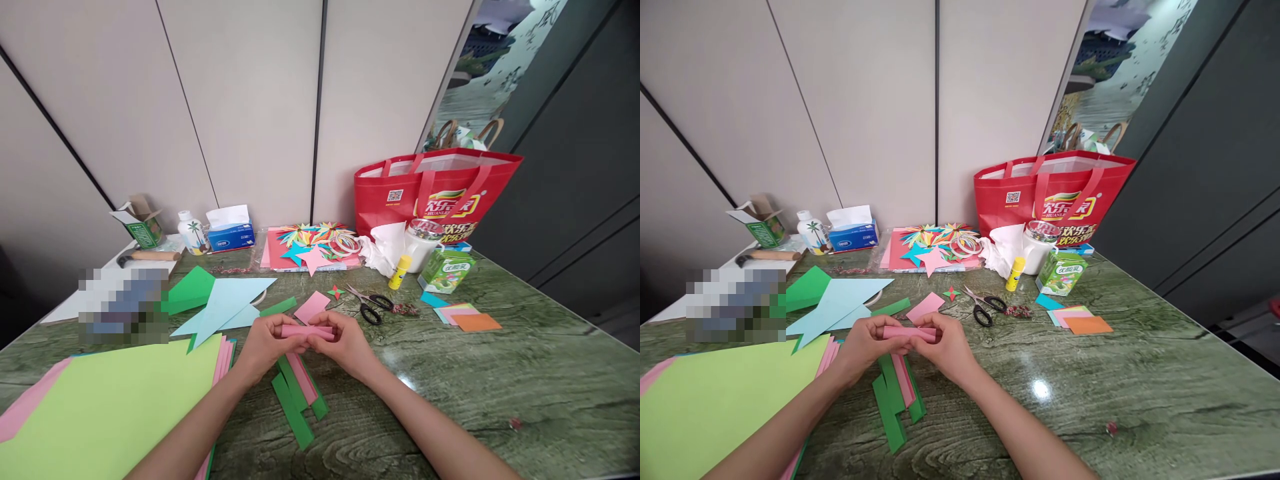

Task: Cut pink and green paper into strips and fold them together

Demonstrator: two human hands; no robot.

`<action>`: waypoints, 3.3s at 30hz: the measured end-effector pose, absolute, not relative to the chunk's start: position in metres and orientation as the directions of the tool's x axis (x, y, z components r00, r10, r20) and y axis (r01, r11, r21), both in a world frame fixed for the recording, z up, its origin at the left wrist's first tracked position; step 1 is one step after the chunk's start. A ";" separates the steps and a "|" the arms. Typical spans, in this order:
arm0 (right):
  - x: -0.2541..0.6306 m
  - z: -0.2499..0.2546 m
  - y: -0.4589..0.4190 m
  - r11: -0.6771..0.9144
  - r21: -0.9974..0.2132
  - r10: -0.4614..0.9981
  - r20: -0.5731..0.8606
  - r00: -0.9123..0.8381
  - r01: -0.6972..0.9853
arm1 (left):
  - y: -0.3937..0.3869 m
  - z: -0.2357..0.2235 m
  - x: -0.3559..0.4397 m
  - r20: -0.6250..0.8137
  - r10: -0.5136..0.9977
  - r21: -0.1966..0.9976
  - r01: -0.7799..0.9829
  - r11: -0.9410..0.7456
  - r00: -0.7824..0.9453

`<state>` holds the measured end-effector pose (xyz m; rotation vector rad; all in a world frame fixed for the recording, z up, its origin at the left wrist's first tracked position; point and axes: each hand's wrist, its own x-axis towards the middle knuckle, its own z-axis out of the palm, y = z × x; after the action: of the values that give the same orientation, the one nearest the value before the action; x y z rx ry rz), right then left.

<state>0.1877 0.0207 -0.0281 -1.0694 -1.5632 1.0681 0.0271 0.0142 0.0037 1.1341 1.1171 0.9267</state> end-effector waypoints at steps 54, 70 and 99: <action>0.185 -0.026 0.018 0.366 -0.928 0.896 0.330 -0.297 0.073 | 0.017 -0.002 0.026 -0.205 0.963 0.979 0.055 0.198 0.174; 0.190 -0.028 0.025 0.335 -0.939 0.923 0.309 -0.229 0.081 | 0.029 0.009 0.009 -0.185 0.983 0.983 -0.002 0.184 -0.002; 0.198 -0.042 0.030 0.412 -0.512 0.905 0.327 -0.273 0.754 | 0.027 -0.004 0.010 -0.121 0.949 0.938 0.346 0.013 0.292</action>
<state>0.1977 0.0299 -0.0420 -1.4024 -2.0962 0.3421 0.0102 0.0275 -0.0043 1.5347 1.2387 0.7377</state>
